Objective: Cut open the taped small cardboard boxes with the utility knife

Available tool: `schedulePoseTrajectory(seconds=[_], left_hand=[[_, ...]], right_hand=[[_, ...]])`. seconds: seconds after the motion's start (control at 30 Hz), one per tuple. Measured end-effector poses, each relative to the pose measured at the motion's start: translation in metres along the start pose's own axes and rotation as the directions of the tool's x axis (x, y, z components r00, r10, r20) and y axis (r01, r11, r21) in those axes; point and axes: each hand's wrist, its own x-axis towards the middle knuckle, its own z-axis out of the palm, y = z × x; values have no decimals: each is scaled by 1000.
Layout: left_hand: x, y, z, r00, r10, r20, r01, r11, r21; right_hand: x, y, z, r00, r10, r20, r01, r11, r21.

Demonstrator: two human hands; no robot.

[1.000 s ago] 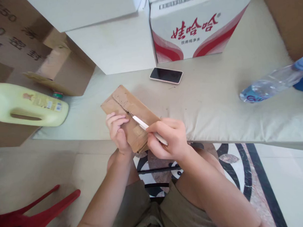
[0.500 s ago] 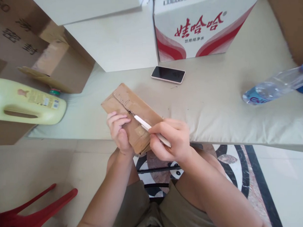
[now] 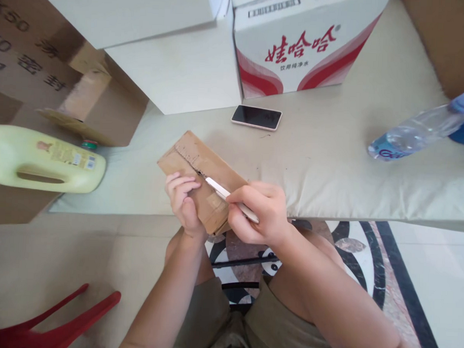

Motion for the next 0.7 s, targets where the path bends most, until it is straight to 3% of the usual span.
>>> schedulePoseTrajectory(seconds=[0.7], left_hand=[[-1,-1,-1,1000,-6,5,6,999,50]], right_hand=[[0,0,0,1000,6,-15,-6,1000,-13]])
